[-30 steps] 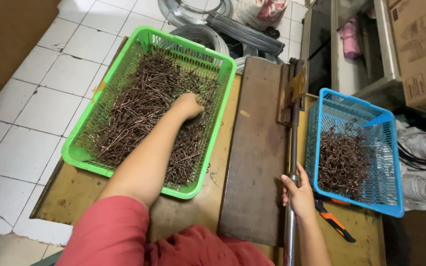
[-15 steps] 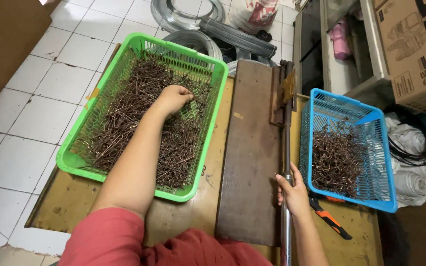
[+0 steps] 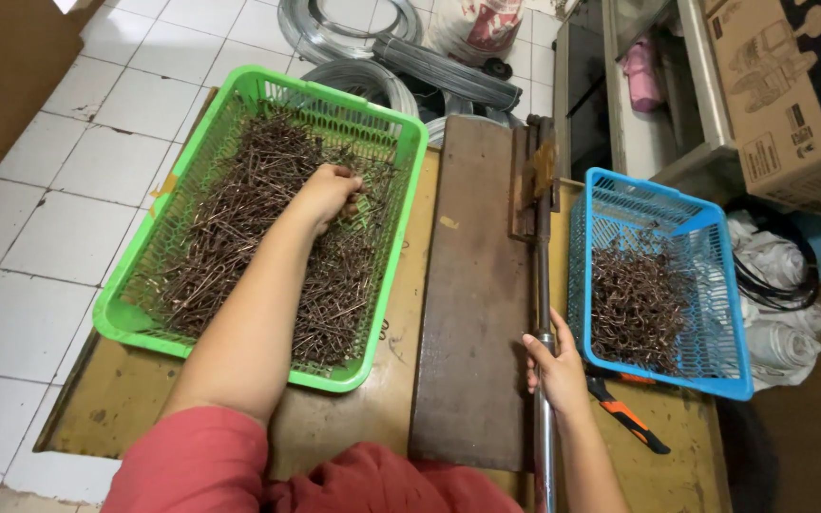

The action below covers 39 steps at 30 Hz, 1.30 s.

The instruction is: Processing small metal rods using a manual tool and sorting them into baskets.

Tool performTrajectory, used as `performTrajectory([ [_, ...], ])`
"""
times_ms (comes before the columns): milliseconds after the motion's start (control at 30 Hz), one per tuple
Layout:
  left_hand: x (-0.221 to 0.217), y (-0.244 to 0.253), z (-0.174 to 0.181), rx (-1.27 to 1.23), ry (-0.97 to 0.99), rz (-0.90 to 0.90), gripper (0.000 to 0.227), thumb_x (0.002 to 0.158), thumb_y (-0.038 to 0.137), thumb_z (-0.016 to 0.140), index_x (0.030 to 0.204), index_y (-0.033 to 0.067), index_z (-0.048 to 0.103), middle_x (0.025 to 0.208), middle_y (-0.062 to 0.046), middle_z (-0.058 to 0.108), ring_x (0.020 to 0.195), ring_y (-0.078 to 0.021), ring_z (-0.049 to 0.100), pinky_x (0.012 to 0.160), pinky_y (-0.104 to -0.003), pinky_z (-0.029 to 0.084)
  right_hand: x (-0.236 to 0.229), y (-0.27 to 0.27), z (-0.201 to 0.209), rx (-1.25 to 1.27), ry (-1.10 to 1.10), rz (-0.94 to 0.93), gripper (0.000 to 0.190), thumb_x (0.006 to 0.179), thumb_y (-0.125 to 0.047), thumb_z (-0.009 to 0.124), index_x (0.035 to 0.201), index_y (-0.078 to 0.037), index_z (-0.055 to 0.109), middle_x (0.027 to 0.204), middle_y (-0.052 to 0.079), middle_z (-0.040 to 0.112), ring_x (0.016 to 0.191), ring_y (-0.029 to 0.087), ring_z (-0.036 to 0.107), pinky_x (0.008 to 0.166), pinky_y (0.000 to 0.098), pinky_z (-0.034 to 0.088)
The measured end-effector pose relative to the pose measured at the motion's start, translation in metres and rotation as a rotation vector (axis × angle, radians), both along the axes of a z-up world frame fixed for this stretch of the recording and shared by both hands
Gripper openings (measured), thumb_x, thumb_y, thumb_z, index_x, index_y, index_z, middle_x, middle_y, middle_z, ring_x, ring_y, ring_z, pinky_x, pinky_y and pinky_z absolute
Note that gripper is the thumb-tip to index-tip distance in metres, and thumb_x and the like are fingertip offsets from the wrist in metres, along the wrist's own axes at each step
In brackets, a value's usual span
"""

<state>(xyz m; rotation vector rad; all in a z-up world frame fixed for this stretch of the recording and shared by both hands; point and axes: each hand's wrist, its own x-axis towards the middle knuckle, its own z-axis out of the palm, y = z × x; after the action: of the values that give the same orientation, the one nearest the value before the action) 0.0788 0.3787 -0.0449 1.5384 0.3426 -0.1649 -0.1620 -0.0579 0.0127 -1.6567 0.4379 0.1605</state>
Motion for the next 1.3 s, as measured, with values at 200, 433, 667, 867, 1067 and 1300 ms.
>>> performTrajectory([
  [200,-0.001,0.000,0.001,0.418,-0.147,-0.045,0.030,0.096,0.017,0.077,0.126,0.0185,0.079,0.108,-0.001,0.082,0.097,-0.0175,0.079,0.079,-0.036,0.066,0.000,0.000,-0.001,0.014,-0.017,-0.001,0.078,0.098,-0.011,0.073,0.167,-0.020,0.038,0.062,0.016,0.056,0.033,0.027,0.056,0.027,0.0376,0.050],
  [433,-0.011,-0.069,0.003,0.491,-0.244,-0.156,0.030,0.094,0.024,0.077,0.122,0.0325,0.083,0.099,0.004,0.080,0.102,-0.0160,0.076,0.093,-0.036,0.059,0.000,0.002,-0.005,0.055,-0.026,-0.028,0.079,0.097,-0.010,0.074,0.167,-0.020,0.039,0.063,0.015,0.056,0.034,0.025,0.057,0.027,0.0353,0.051],
  [667,-0.023,-0.116,0.031,0.231,-0.309,-0.281,0.035,0.093,0.011,0.075,0.129,0.0125,0.078,0.097,-0.002,0.076,0.087,-0.0116,0.068,0.078,-0.026,0.054,-0.001,-0.001,-0.017,0.140,-0.025,-0.027,0.081,0.097,-0.007,0.075,0.168,-0.021,0.037,0.066,0.017,0.061,0.038,0.026,0.063,0.030,0.0349,0.055],
  [867,-0.011,-0.155,0.039,0.414,-0.337,-0.361,0.027,0.098,0.026,0.076,0.123,0.0204,0.082,0.103,-0.006,0.082,0.098,-0.0206,0.078,0.084,-0.036,0.059,-0.001,-0.001,-0.004,0.200,-0.015,-0.009,0.083,0.098,-0.005,0.074,0.169,-0.020,0.035,0.074,0.017,0.063,0.041,0.024,0.064,0.032,0.0333,0.055],
  [1067,0.008,-0.192,0.040,0.419,-0.336,-0.311,0.023,0.098,0.021,0.076,0.119,0.0158,0.084,0.104,-0.007,0.084,0.103,-0.0227,0.079,0.089,-0.035,0.061,0.003,-0.010,0.045,0.272,0.006,0.032,0.070,0.104,-0.013,0.067,0.167,-0.019,0.037,0.076,0.013,0.061,0.042,0.019,0.060,0.030,0.0317,0.051],
  [1300,0.066,-0.229,-0.008,0.608,-0.189,-0.322,0.023,0.092,0.031,0.080,0.113,0.0385,0.085,0.109,0.012,0.083,0.115,-0.0149,0.076,0.097,-0.033,0.060,0.017,-0.016,0.141,0.333,0.012,0.123,0.069,0.103,-0.016,0.066,0.166,-0.011,0.039,0.090,0.012,0.060,0.052,0.012,0.062,0.038,0.0312,0.057],
])
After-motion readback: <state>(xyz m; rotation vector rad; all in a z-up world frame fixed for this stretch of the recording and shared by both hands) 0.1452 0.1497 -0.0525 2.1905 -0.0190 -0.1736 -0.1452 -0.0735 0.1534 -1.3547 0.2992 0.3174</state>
